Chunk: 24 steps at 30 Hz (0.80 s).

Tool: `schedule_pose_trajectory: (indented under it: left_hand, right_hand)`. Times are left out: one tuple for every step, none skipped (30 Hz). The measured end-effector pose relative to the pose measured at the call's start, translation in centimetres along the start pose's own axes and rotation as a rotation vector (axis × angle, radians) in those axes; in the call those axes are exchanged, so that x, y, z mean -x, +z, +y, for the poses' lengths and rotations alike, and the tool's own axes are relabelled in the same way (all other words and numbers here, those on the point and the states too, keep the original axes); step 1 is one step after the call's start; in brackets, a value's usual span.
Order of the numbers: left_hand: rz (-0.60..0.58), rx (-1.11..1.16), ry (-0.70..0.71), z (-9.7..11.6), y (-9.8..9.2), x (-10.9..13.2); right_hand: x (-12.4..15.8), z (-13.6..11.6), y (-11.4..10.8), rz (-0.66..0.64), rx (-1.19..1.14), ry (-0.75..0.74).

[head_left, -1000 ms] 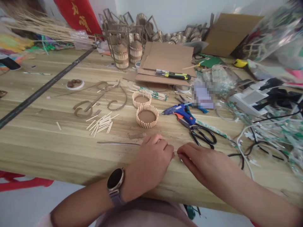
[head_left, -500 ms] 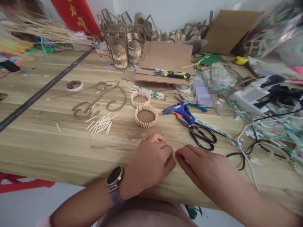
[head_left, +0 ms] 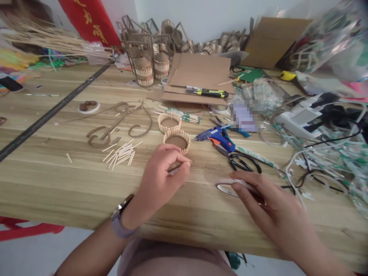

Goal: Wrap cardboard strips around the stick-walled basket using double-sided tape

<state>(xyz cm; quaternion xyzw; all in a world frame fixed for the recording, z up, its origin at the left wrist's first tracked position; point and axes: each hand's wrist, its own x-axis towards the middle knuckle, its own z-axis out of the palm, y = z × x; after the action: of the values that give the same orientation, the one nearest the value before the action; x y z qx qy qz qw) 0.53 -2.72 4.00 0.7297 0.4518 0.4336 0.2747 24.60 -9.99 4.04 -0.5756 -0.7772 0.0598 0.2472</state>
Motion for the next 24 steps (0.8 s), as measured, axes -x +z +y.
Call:
schedule_pose_trajectory:
  left_hand:
    - [-0.027, -0.003, 0.024, 0.0, 0.3, 0.2]
    - [-0.043, -0.007, 0.031, 0.1, 0.6, 0.3]
    - [-0.053, -0.009, 0.025, 0.0, 0.8, 0.4]
    - [-0.058, -0.008, 0.014, 0.0, 0.9, 0.5]
    - [-0.067, -0.007, 0.002, -0.1, 1.0, 0.5]
    - [-0.077, -0.006, -0.004, -0.1, 1.0, 0.6]
    - [-0.084, -0.010, 0.001, -0.2, 1.0, 0.5]
    - [-0.093, -0.018, 0.012, -0.2, 0.9, 0.5]
    - [-0.101, -0.031, 0.030, -0.3, 0.9, 0.5]
    - [-0.110, -0.043, 0.049, -0.3, 0.9, 0.5]
    - [-0.119, -0.053, 0.069, -0.2, 0.9, 0.6]
    - [-0.128, -0.057, 0.091, -0.2, 0.9, 0.6]
    - [-0.138, -0.058, 0.115, -0.1, 0.9, 0.7]
    - [-0.147, -0.057, 0.142, 0.0, 0.9, 0.8]
    - [-0.156, -0.057, 0.174, 0.1, 0.8, 1.0]
    - [-0.173, -0.062, 0.205, 0.3, 0.8, 1.2]
    - [-0.198, -0.071, 0.232, 0.5, 0.7, 1.3]
    - [-0.233, -0.082, 0.252, 0.7, 0.6, 1.5]
    - [-0.277, -0.092, 0.265, 0.9, 0.4, 1.6]
    - [-0.328, -0.097, 0.268, 1.1, 0.3, 1.8]
    - [-0.374, -0.095, 0.260, 1.3, 0.1, 1.8]
    - [-0.410, -0.087, 0.242, 1.5, 0.0, 1.8]
    - [-0.438, -0.074, 0.211, 1.6, -0.1, 1.8]
    - [-0.459, -0.059, 0.168, 1.7, -0.2, 1.8]
  right_hand:
    - [-0.1, 0.0, -0.2, 0.012, -0.005, -0.025]
    - [-0.2, 0.1, -0.3, 0.017, -0.007, -0.044]
    - [-0.2, 0.2, -0.4, 0.011, -0.004, -0.054]
    - [-0.2, 0.4, -0.5, -0.003, 0.001, -0.056]
    - [-0.1, 0.6, -0.6, -0.020, 0.005, -0.044]
    - [0.0, 0.9, -0.7, -0.042, 0.007, -0.020]
    - [0.1, 1.1, -0.8, -0.061, 0.002, 0.011]
    - [0.3, 1.4, -0.9, -0.072, -0.008, 0.046]
    - [0.4, 1.6, -1.0, -0.072, -0.020, 0.085]
    - [0.5, 1.8, -1.0, -0.056, -0.026, 0.123]
    - [0.7, 1.9, -1.0, -0.036, -0.024, 0.156]
    - [0.8, 1.9, -1.1, -0.004, -0.008, 0.186]
    - [0.9, 1.8, -1.1, 0.029, 0.018, 0.218]
    - [1.0, 1.8, -1.1, 0.057, 0.052, 0.254]
    - [1.1, 1.8, -1.2, 0.084, 0.087, 0.291]
    - [1.0, 1.8, -1.2, 0.119, 0.119, 0.325]
    - [0.9, 2.0, -1.3, 0.164, 0.149, 0.358]
    - [0.7, 2.4, -1.5, 0.219, 0.185, 0.394]
    - [0.4, 2.9, -1.7, 0.277, 0.229, 0.429]
    - [0.0, 3.7, -1.8, 0.322, 0.280, 0.455]
    - [-0.5, 4.6, -2.0, 0.347, 0.342, 0.480]
    - [-1.0, 5.8, -2.1, 0.349, 0.410, 0.489]
    - [-1.4, 7.0, -2.2, 0.281, 0.457, 0.458]
    - [-1.7, 8.2, -2.1, 0.274, 0.509, 0.430]
